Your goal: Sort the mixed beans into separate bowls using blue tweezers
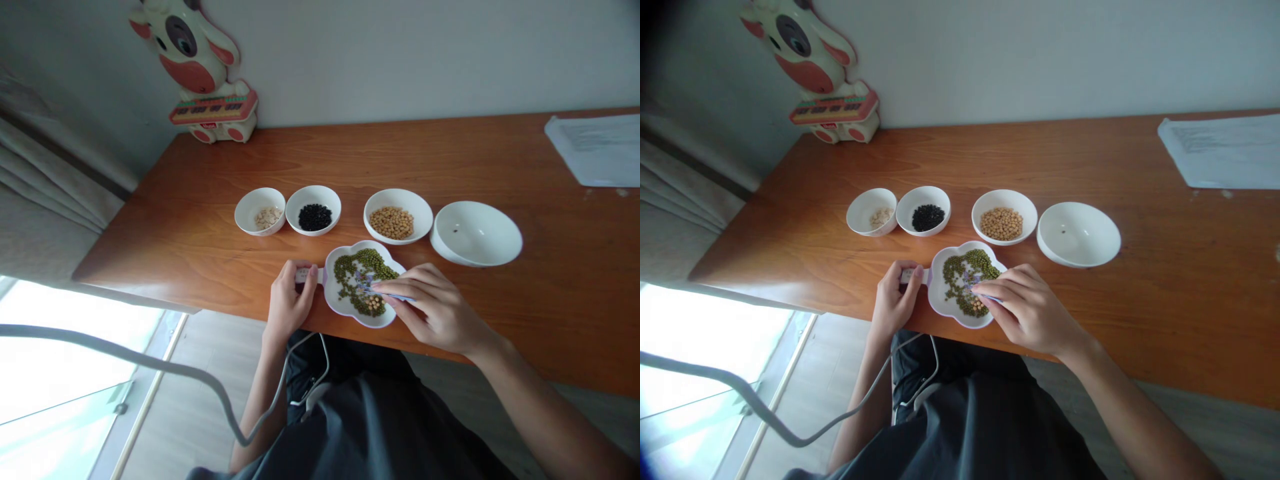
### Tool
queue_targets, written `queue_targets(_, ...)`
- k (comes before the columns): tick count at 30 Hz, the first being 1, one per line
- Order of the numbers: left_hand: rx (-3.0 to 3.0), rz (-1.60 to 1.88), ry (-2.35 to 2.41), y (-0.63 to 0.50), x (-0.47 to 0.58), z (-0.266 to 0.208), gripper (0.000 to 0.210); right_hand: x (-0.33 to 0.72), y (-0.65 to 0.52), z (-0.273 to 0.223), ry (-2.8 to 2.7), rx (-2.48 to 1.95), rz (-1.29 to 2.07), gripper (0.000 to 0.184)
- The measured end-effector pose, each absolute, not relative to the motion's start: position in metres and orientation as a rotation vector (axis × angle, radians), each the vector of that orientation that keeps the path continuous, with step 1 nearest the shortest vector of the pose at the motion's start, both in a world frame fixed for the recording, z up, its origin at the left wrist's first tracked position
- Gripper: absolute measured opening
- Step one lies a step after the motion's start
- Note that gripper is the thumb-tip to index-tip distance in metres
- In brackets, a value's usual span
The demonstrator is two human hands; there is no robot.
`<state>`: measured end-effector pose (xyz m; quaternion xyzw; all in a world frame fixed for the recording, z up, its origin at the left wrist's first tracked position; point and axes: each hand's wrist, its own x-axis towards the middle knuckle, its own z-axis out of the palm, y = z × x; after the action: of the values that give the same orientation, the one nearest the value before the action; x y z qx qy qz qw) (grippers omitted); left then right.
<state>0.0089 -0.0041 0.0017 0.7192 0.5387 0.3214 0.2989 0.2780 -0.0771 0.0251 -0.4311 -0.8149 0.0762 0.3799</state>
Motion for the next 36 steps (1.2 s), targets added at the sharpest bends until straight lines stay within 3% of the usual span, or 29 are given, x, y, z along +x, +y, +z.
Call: queue_targets(36,1.896,0.858,1.43,-0.0041,0.0099,0.0026,0.019,0.2732,-0.0767,0.0203,-1.984,-1.132,0.124,0.033)
